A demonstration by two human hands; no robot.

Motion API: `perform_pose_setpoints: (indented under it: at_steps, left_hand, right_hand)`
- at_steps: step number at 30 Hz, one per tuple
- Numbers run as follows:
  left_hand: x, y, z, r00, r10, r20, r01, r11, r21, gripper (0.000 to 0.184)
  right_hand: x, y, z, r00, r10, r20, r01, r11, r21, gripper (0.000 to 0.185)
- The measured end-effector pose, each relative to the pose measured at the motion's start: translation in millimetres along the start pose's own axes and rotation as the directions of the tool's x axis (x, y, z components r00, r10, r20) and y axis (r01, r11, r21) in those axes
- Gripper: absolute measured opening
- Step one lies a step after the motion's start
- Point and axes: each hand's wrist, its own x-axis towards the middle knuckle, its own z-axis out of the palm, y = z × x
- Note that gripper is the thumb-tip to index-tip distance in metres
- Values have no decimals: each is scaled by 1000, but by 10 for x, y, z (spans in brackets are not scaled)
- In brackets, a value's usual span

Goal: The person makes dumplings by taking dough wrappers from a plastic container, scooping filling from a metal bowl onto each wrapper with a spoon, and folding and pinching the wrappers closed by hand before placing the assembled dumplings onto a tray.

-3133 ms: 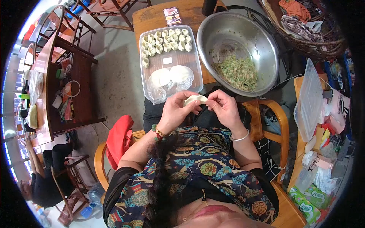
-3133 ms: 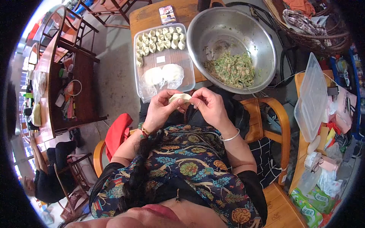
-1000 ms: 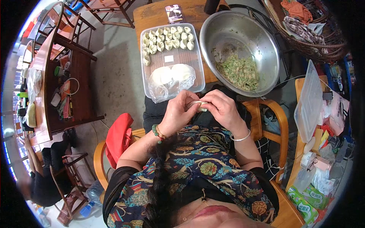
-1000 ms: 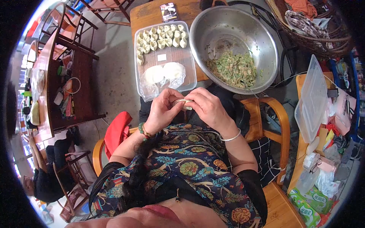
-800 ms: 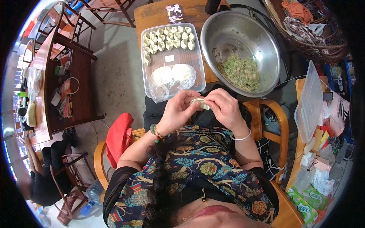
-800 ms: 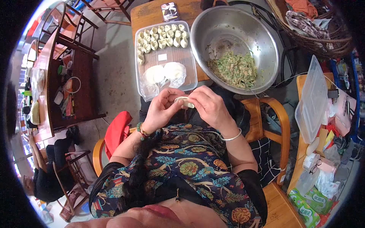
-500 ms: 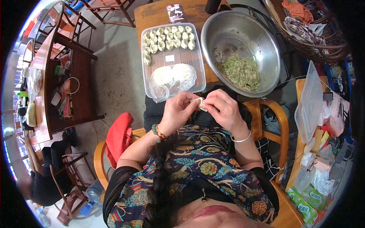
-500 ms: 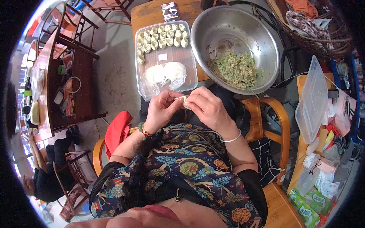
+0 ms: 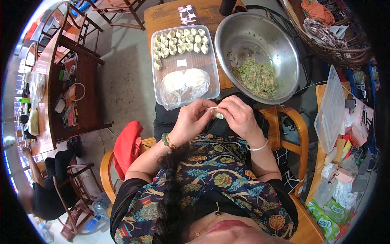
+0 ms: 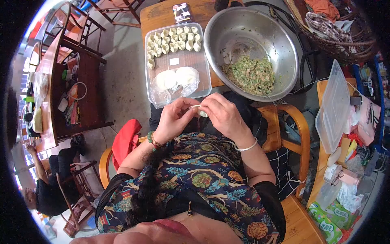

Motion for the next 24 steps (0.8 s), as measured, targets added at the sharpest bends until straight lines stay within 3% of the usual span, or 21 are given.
perform_pose_setpoints:
  at_steps: [1, 2, 4, 8, 11, 13, 14, 16, 20, 22, 23, 24]
  left_hand:
    - [-3, 9, 9, 1000, 0, -9, -1, 990, -141, 15]
    - [0, -1, -7, 1000, 1, -9, -2, 990, -141, 15]
    - [12, -45, -46, 992, -125, -14, 116, 955, -274, 17]
    - [-3, -80, -26, 994, -99, -48, 80, 951, -298, 17]
    - [-15, -50, -21, 993, -87, -77, 76, 988, -135, 14]
    - [-15, -35, -20, 995, -51, -80, 56, 997, 50, 10]
    - [-19, -18, -20, 996, -51, -80, 55, 997, 50, 10]
    - [-25, 32, -18, 997, 48, -67, -27, 958, 286, 9]
    - [-22, 22, -19, 999, -9, -46, 22, 959, 282, 9]
    - [-26, -9, 17, 997, -32, -67, 34, 999, 26, 10]
    - [-26, -21, 35, 997, -31, -67, 33, 999, 27, 10]
    - [-25, -32, 53, 994, -52, -100, 41, 993, -112, 11]
  right_hand:
    - [-2, -6, -2, 1000, 0, -30, 0, 1000, -3, 14]
    - [-4, -14, -1, 1000, -1, -30, 1, 1000, -3, 14]
    - [-7, -32, 1, 996, 22, -86, -19, 999, 26, 14]
    - [8, -81, -12, 997, -26, -68, 29, 999, 39, 14]
    - [15, -126, 8, 998, -14, -65, 18, 998, 63, 16]
    - [18, -168, 33, 987, 144, -74, -132, 979, 153, 16]
    - [15, -153, 37, 987, 143, -74, -131, 980, 153, 16]
    - [5, -90, 44, 997, 55, -51, -52, 997, 64, 16]
    - [-8, -49, 28, 998, 33, -61, -31, 999, 37, 14]
    - [-2, -54, 7, 997, 22, -70, -21, 1000, 15, 12]
    - [0, -64, 2, 997, 21, -71, -20, 1000, 15, 12]
    - [0, -77, 1, 998, 11, -66, -10, 1000, 12, 12]
